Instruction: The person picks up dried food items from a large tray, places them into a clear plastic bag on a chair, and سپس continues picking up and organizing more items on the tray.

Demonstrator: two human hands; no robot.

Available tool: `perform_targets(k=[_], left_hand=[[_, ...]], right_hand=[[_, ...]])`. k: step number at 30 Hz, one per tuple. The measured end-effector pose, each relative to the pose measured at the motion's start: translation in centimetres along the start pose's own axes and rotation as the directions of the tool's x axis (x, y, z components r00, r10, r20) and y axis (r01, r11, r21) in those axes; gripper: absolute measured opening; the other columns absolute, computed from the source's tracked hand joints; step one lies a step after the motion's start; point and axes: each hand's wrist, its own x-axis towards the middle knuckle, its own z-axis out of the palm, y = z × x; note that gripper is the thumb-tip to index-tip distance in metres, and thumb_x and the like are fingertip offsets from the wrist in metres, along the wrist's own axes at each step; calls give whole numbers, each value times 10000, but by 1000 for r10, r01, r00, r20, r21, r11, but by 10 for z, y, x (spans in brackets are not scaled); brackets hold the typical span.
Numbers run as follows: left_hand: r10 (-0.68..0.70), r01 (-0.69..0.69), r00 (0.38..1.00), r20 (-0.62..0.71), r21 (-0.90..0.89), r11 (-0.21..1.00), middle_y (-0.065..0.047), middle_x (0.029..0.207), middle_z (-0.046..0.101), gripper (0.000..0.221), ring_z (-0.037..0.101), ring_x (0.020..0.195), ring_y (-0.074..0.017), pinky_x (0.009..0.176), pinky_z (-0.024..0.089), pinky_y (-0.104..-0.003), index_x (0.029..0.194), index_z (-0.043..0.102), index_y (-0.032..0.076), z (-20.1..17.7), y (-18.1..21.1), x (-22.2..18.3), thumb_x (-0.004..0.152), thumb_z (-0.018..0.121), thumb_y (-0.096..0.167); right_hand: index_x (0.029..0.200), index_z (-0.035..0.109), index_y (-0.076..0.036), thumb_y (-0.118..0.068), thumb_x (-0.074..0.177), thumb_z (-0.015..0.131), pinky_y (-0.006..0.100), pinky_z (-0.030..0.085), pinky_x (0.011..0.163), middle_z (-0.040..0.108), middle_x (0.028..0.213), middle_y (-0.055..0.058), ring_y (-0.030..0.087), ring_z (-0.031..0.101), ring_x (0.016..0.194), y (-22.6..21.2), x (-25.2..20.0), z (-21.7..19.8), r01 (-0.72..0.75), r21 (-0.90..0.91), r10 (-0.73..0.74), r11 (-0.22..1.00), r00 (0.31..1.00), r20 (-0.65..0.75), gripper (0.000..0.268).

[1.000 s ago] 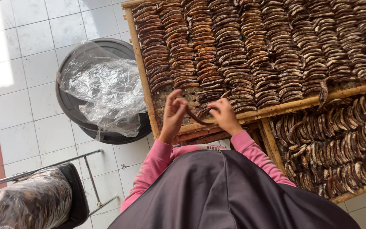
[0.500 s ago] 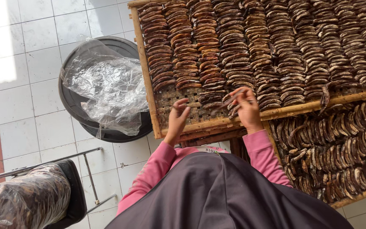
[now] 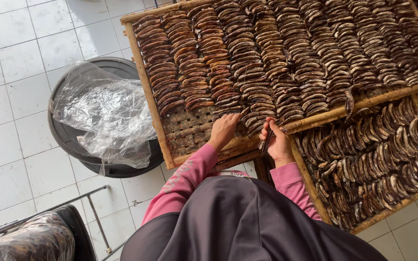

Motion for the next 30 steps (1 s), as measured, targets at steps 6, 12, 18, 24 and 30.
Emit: perform_targets(k=[6,12,18,24,30], left_hand=[[-311,116,945,104,-993,22,-58,1060,635,524,601,955,-207,866,516,-383,1505,531,74,-28,-23,1,996,650,110],[-412,-55,852,321,-730,-682,-58,981,636,582,660,937,-183,863,605,-394,1453,462,80,-53,-36,-1,929,632,269],[-509,19,851,132,-975,-221,-23,1110,604,510,598,912,-119,775,544,-281,1477,484,89,-30,-63,-7,1006,677,66],[-612,213,771,176,-977,-14,-29,1257,645,342,640,1048,-115,842,572,-276,1396,535,100,-9,-68,-10,1057,530,143],[-687,83,639,345,-919,-384,-30,1286,610,390,590,1177,-176,946,558,-409,1401,507,140,-13,-62,-3,1047,539,301]], right_hand=[[1169,632,-31,-218,1024,639,289,454,649,615,922,38,138,561,768,-3,6,-2,21,-27,-21,999,1000,2,237],[1134,661,-25,-118,981,684,304,484,616,662,905,49,148,586,744,27,44,11,-52,-360,38,932,998,-48,181],[1218,663,-74,-23,842,728,369,589,718,592,1056,116,245,658,825,59,81,49,420,-897,-249,-141,861,443,385],[1042,696,-82,5,911,696,407,569,741,599,1110,105,301,689,880,60,106,76,316,-848,-195,-426,883,427,157],[946,658,-3,-43,940,715,345,523,672,618,956,103,214,632,752,47,100,97,394,-918,-268,51,891,367,70]])
